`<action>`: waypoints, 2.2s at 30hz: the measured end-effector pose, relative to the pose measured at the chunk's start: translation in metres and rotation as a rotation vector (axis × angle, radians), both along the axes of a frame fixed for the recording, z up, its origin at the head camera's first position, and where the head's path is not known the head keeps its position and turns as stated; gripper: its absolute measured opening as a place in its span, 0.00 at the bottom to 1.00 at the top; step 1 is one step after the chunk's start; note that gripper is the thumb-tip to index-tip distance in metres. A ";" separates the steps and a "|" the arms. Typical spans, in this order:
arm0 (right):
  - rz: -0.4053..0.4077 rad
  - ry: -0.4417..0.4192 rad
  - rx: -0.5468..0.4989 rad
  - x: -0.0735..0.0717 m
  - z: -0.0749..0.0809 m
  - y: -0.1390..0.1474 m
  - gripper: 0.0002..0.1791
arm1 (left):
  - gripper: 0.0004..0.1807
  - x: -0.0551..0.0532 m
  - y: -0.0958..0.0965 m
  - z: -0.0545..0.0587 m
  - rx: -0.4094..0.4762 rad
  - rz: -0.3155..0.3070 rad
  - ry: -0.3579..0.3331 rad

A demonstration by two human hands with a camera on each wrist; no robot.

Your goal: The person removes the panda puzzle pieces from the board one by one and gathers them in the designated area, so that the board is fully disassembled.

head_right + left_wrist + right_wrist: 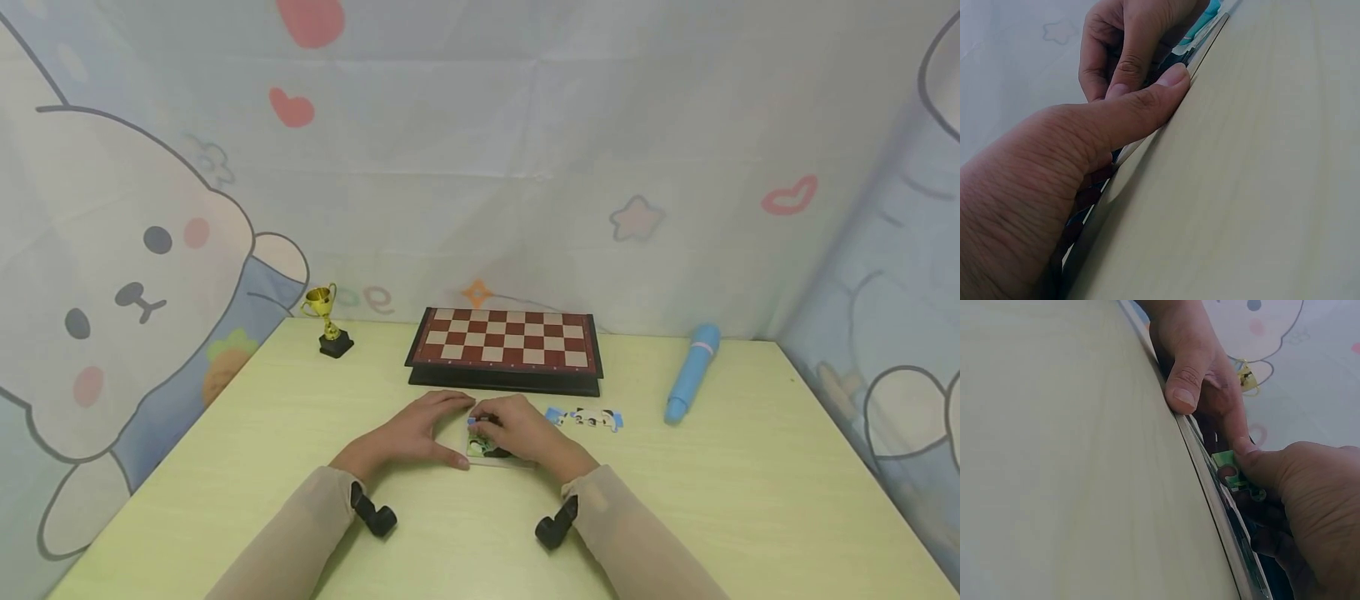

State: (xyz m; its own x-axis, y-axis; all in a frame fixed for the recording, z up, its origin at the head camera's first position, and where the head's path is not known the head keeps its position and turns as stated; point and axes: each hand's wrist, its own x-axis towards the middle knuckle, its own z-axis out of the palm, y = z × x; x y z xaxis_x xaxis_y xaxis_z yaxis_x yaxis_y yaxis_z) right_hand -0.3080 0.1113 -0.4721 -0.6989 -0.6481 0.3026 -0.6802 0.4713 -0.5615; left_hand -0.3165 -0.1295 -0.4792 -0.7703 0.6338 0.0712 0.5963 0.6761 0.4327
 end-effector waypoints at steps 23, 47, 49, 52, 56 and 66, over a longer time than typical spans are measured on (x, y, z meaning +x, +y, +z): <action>-0.163 -0.007 -0.003 -0.005 0.006 0.046 0.08 | 0.58 -0.002 -0.001 -0.005 -0.017 0.001 0.017; -0.191 0.057 -0.036 0.012 -0.015 0.103 0.03 | 0.59 -0.004 -0.001 -0.008 -0.021 0.003 0.024; -0.195 0.101 -0.039 0.012 -0.015 0.103 0.03 | 0.59 -0.004 -0.001 -0.007 -0.017 0.000 0.024; -0.204 0.142 -0.038 0.012 -0.015 0.103 0.04 | 0.59 -0.005 -0.001 -0.007 -0.018 -0.004 0.035; -0.197 0.176 -0.028 0.012 -0.015 0.103 0.05 | 0.60 -0.007 -0.001 -0.009 -0.027 -0.006 0.044; -0.187 0.257 0.023 0.013 -0.020 0.106 0.06 | 0.59 -0.005 -0.001 -0.010 -0.016 -0.003 0.039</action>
